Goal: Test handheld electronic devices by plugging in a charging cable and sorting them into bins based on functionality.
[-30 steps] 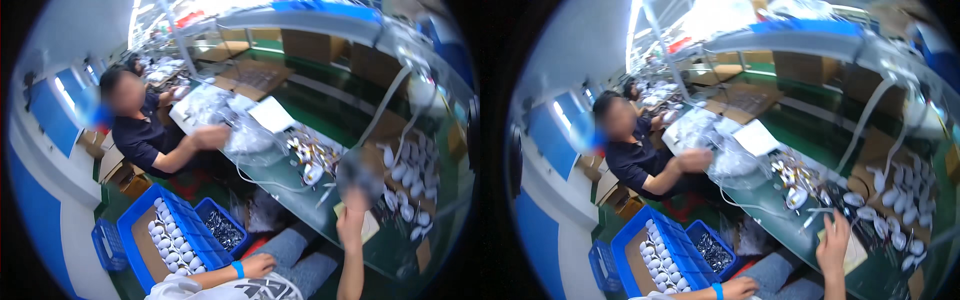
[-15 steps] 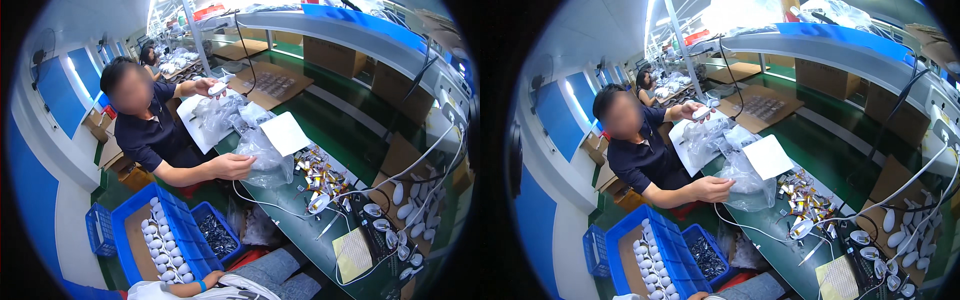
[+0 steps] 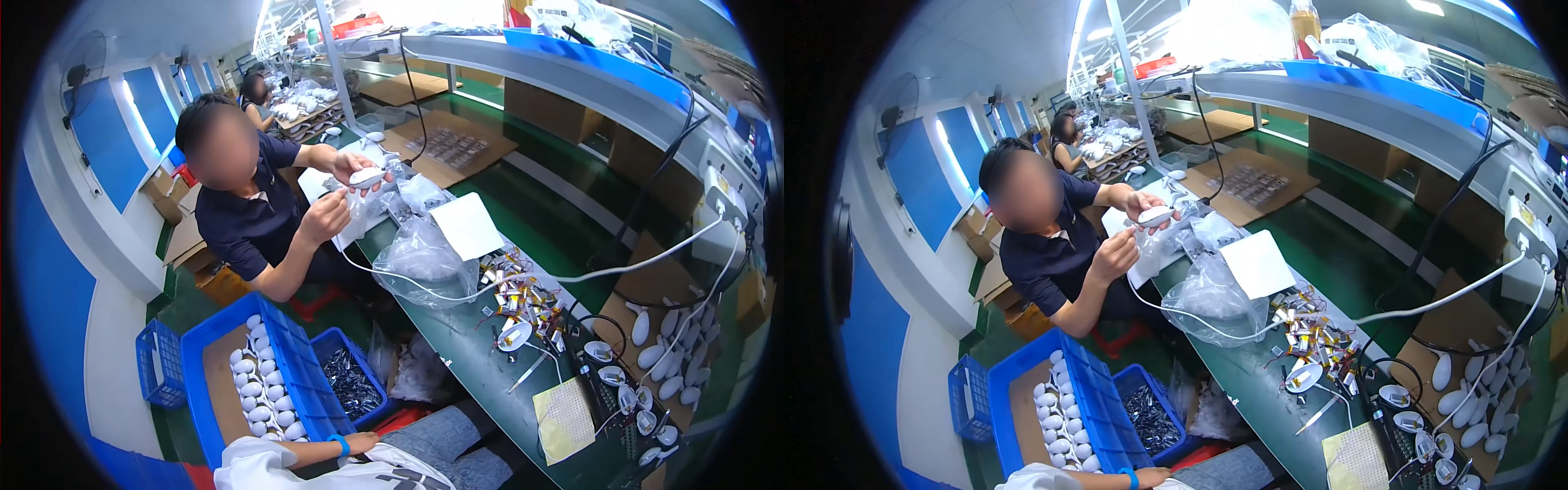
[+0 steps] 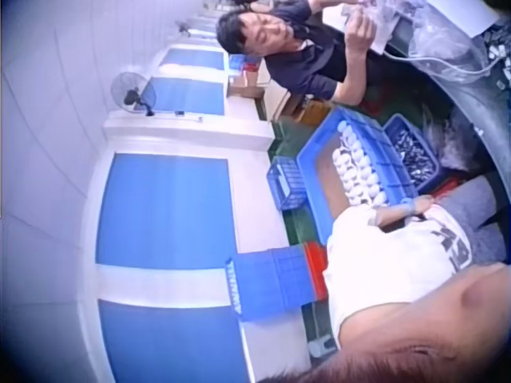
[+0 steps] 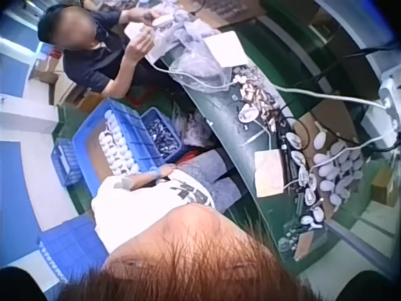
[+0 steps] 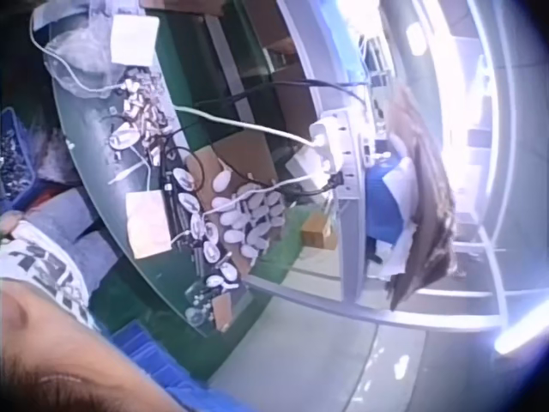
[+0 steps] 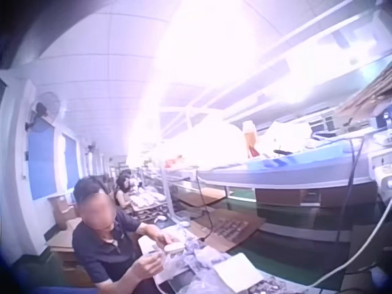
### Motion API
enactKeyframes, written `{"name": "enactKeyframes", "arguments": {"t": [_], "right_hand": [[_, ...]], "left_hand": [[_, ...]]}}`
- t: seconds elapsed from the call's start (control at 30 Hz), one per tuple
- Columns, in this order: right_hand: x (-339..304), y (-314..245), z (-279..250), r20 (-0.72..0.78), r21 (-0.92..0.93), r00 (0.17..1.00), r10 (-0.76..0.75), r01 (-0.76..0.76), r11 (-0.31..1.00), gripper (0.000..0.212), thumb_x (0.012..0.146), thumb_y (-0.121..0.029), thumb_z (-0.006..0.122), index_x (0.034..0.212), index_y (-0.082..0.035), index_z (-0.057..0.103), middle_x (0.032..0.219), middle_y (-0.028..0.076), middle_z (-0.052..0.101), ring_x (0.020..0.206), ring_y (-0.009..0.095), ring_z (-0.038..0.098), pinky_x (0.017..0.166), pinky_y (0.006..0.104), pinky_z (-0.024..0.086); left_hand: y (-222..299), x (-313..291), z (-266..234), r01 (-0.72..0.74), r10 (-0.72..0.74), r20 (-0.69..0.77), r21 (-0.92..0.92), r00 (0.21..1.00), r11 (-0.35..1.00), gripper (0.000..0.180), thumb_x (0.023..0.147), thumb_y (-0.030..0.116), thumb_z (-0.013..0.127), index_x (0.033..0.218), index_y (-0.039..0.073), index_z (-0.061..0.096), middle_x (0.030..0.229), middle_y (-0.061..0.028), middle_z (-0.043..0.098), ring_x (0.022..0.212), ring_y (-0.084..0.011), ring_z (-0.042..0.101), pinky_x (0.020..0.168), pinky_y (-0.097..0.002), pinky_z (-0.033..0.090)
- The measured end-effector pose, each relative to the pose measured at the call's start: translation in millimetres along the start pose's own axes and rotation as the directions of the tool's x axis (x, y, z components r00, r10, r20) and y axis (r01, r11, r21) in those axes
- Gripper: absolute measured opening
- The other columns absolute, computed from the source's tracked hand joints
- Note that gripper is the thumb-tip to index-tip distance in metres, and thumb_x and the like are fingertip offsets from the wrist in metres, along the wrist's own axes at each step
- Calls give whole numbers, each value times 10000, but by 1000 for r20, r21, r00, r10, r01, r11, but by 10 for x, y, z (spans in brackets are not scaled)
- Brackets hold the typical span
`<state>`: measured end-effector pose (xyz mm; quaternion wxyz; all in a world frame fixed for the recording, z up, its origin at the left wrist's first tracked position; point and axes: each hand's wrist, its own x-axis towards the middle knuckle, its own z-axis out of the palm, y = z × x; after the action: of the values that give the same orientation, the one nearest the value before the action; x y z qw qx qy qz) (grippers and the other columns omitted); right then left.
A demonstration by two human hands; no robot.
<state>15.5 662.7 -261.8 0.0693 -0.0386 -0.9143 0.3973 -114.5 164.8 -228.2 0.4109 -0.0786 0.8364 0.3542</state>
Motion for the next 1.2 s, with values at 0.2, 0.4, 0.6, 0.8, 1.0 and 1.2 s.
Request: {"name": "enactKeyframes", "arguments": {"t": [0.2, 0.4, 0.6, 0.8, 1.0, 1.2], "right_hand": [[-105, 326, 257, 10, -41, 997, -71, 72, 997, 219, 906, -191, 605, 954, 19, 647, 932, 224, 646, 834, 358, 622, 760, 428, 493], [-41, 513, 305, 35, -94, 991, -131, 134, 987, 224, 899, -210, 613, 937, 8, 650, 913, 224, 643, 819, 367, 620, 743, 439, 493], [-12, 681, 377, 56, -164, 984, -169, 176, 971, 229, 892, -228, 621, 920, -4, 653, 894, 225, 640, 803, 376, 618, 726, 450, 493], [299, 618, 363, 113, -192, 963, -245, 263, 945, 234, 884, -247, 628, 903, -15, 657, 874, 225, 637, 788, 385, 616, 709, 461, 492], [318, -498, 273, 83, -241, 995, -63, 81, 967, 239, 878, -262, 635, 888, -24, 659, 858, 225, 634, 775, 392, 614, 695, 470, 492], [1519, -2613, -905, 668, 450, 734, -125, -264, 853, 306, 846, -181, 718, 1098, -29, 634, 872, 76, 626, 798, 160, 618, 710, 287, 502]], "left_hand": [[1310, -348, -649, -77, 80, 17, -99, 997, 992, 859, 919, 642, 372, 1450, -29, 290, 1434, -281, 391, 1324, -395, 405, 1104, -415, 308], [1481, 137, -346, -52, 51, 12, 124, 999, 991, 1010, 836, 723, 432, 1403, -97, 270, 1348, -384, 380, 1244, -489, 434, 1041, -484, 358], [1892, -153, -551, 84, -71, -102, 129, 992, 988, 963, 848, 702, 423, 1369, -101, 314, 1290, -386, 417, 1190, -511, 462, 1004, -516, 391], [852, 713, 369, 410, 819, -574, 747, 0, 524, 939, 830, 697, 464, 1308, -107, 375, 1295, -364, 435, 1196, -489, 470, 1005, -506, 383], [2142, -486, -848, -290, 512, -249, 591, 822, 753, 727, 792, 400, 644, 1356, 6, 409, 1298, -262, 443, 1150, -445, 472, 955, -500, 427], [2785, -1110, -1098, -699, 606, 419, 107, 676, 707, 246, 880, 197, 670, 1087, 65, 674, 924, -121, 646, 814, -264, 646, 698, -346, 516]]}}
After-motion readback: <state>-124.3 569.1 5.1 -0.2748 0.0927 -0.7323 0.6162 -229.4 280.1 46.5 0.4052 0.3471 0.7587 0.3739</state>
